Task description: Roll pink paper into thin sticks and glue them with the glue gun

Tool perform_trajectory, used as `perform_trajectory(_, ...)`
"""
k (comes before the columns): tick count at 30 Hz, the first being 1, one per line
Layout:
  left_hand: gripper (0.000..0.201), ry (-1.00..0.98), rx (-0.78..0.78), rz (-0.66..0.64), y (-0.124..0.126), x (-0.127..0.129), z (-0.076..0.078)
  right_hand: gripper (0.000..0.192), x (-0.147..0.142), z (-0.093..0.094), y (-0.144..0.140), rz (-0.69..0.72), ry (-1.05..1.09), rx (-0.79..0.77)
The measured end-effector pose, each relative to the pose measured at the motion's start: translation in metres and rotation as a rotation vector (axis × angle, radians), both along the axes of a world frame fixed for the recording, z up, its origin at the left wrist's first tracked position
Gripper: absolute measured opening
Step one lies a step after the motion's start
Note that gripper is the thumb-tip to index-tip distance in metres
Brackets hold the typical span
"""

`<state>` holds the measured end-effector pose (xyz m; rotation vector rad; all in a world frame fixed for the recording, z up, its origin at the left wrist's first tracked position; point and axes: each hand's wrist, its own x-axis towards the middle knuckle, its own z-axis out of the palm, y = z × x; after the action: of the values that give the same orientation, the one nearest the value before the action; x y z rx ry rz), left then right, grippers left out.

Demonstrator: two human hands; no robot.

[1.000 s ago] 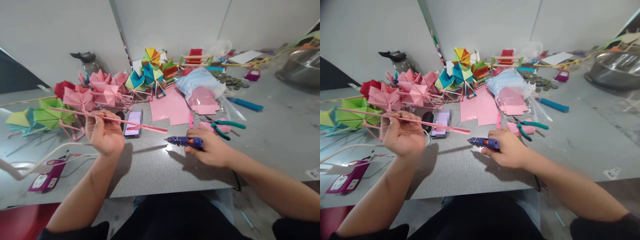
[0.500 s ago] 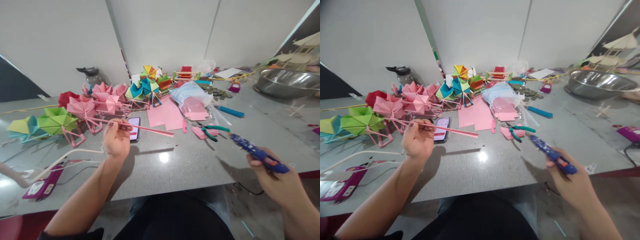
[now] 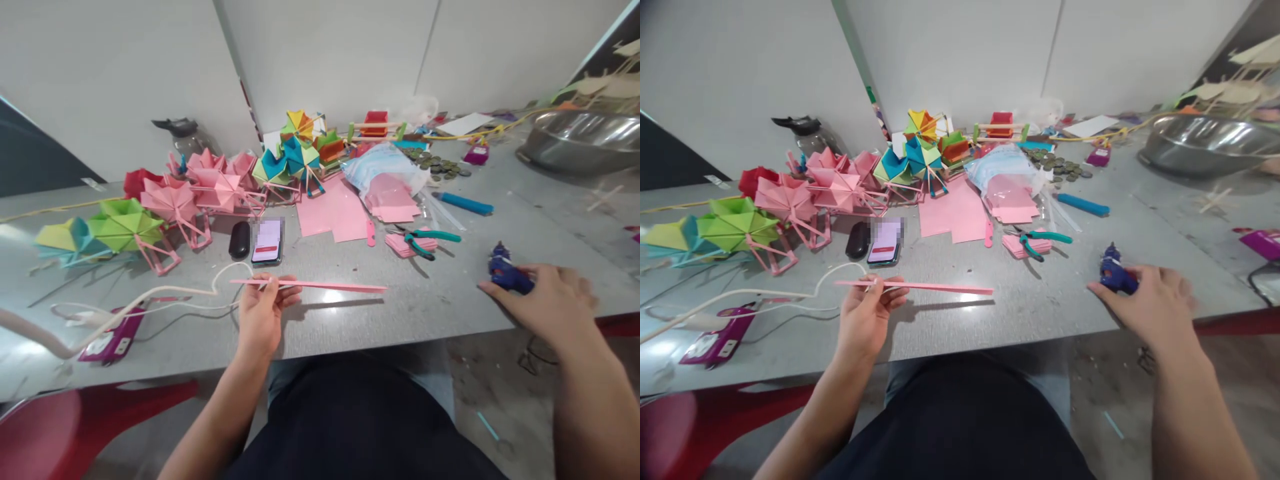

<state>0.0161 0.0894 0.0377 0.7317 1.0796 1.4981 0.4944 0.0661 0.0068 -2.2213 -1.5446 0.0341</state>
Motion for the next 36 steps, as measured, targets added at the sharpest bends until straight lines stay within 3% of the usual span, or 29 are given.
perform_trajectory(2,0.048,-0.001,-0.041,-0.005,-0.01,0.0,-0.004,0.063,-0.017,0.011,-0.006,0.006,-0.036,0.119)
perform_trajectory(5,0.046,0.029,-0.082,-0.031,-0.018,-0.001,-0.008,0.031,-0.066,0.027,-0.016,0.169,0.005,0.407)
perform_trajectory(7,0.045,0.045,-0.101,-0.038,-0.022,0.001,-0.01,0.016,-0.105,0.029,-0.02,0.458,0.126,0.391)
perform_trajectory(9,0.045,0.041,-0.112,-0.036,-0.025,0.003,-0.012,0.015,-0.14,0.022,-0.018,0.652,0.215,0.327)
perform_trajectory(12,0.046,0.03,-0.114,-0.018,-0.029,0.006,-0.015,0.02,-0.169,0.005,-0.008,0.786,0.201,0.223)
perform_trajectory(17,0.048,0.047,-0.124,-0.028,-0.031,0.006,-0.015,0.023,-0.172,-0.009,0.005,0.79,0.15,0.217)
perform_trajectory(25,0.049,0.044,-0.123,-0.013,-0.032,0.006,-0.015,0.025,-0.176,0.001,0.006,0.94,0.112,0.137)
perform_trajectory(31,0.039,0.01,-0.194,-0.136,-0.034,-0.009,-0.013,0.026,-0.178,-0.007,0.007,0.955,-0.034,0.163)
perform_trajectory(33,0.037,0.024,-0.175,-0.054,-0.037,-0.02,-0.017,0.028,-0.179,-0.009,0.007,0.964,-0.062,0.157)
perform_trajectory(36,0.039,0.142,-0.004,0.313,-0.047,-0.033,-0.023,0.029,-0.18,-0.008,0.006,0.967,-0.101,0.161)
